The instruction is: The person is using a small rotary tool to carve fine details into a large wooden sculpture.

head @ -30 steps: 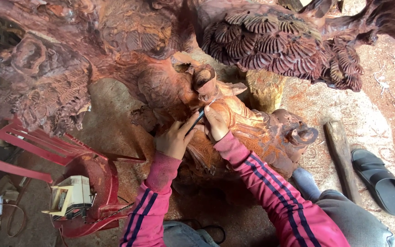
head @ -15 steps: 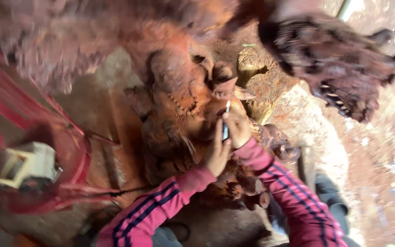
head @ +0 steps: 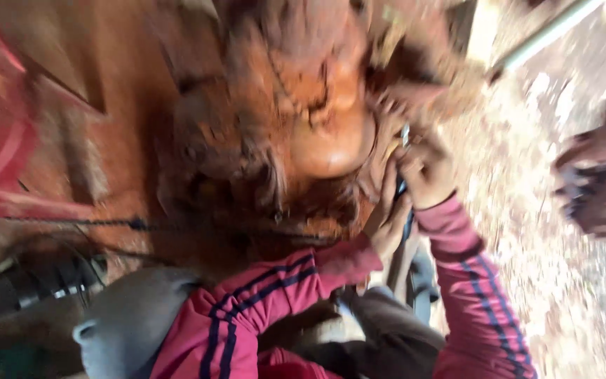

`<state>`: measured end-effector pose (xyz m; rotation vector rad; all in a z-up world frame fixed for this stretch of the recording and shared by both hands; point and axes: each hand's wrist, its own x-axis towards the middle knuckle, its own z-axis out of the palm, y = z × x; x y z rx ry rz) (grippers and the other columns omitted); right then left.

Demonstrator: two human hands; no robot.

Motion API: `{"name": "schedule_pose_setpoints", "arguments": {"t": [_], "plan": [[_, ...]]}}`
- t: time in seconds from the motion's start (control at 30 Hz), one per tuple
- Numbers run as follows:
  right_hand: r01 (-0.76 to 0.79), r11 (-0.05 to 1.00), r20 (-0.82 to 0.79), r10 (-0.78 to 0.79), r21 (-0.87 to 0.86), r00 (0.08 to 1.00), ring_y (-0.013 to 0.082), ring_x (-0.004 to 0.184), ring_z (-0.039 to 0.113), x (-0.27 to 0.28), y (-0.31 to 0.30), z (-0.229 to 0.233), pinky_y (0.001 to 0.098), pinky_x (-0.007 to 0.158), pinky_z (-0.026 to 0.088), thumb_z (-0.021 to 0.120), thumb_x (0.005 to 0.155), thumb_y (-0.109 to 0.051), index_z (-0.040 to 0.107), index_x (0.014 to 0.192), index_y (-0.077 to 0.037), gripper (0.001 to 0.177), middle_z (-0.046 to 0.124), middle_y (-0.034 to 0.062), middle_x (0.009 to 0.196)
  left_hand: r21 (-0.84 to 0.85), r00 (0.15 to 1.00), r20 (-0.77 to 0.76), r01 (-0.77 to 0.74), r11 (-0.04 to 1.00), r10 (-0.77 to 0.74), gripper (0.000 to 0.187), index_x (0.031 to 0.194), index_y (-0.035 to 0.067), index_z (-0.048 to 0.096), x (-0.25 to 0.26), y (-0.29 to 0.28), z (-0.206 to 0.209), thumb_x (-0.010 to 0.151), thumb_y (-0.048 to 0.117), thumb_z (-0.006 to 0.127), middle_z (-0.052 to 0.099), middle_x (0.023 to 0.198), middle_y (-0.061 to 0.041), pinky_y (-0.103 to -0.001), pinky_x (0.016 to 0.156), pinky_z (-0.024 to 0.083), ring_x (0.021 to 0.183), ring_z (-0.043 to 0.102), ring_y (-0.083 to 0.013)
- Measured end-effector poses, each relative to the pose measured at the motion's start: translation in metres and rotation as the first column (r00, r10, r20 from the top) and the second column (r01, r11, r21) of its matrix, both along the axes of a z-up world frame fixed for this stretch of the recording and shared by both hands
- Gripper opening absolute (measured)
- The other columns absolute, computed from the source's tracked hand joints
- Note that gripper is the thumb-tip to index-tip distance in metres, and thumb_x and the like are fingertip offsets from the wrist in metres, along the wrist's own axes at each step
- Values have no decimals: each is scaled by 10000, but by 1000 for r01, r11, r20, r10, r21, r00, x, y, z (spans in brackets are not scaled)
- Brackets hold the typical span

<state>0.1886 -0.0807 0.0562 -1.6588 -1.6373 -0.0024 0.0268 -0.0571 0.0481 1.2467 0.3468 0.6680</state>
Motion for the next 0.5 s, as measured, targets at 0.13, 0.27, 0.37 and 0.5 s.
{"name": "schedule_pose_setpoints", "arguments": {"t": [0.13,0.27,0.37,0.5], "plan": [[-54,998,30,54,-14,998,474,1096,627,7,7,5,480,928,486,611,1062,-163,622,764,16,348,638,273,1169,-79,996,82,23,997,-16,637,1628,256,12,15,-10,-25,1082,336,329,224,1657,-249,-542,1067,390,1341,405,-420],[-65,998,79,66,-12,995,389,1077,557,-9,21,17,514,921,508,503,1080,-190,613,814,102,410,564,260,1101,-93,992,118,-20,995,31,650,1620,231,40,26,-9,-35,1079,461,318,239,1708,-149,-363,672,552,908,717,-306],[-96,994,73,93,43,993,398,1043,552,2,25,8,535,896,511,533,1067,-135,575,805,87,346,555,263,1061,-45,989,142,-35,998,41,631,1626,159,71,32,-6,-40,1110,454,283,169,1725,-160,-364,1203,419,1563,348,-336],[-74,997,61,72,25,996,394,1057,522,0,23,9,527,908,494,511,1079,-125,579,808,102,360,526,269,1065,-76,978,208,-1,997,16,613,1632,159,52,35,-5,-43,1129,389,317,139,1735,-167,-366,1316,302,1610,264,-322]]}}
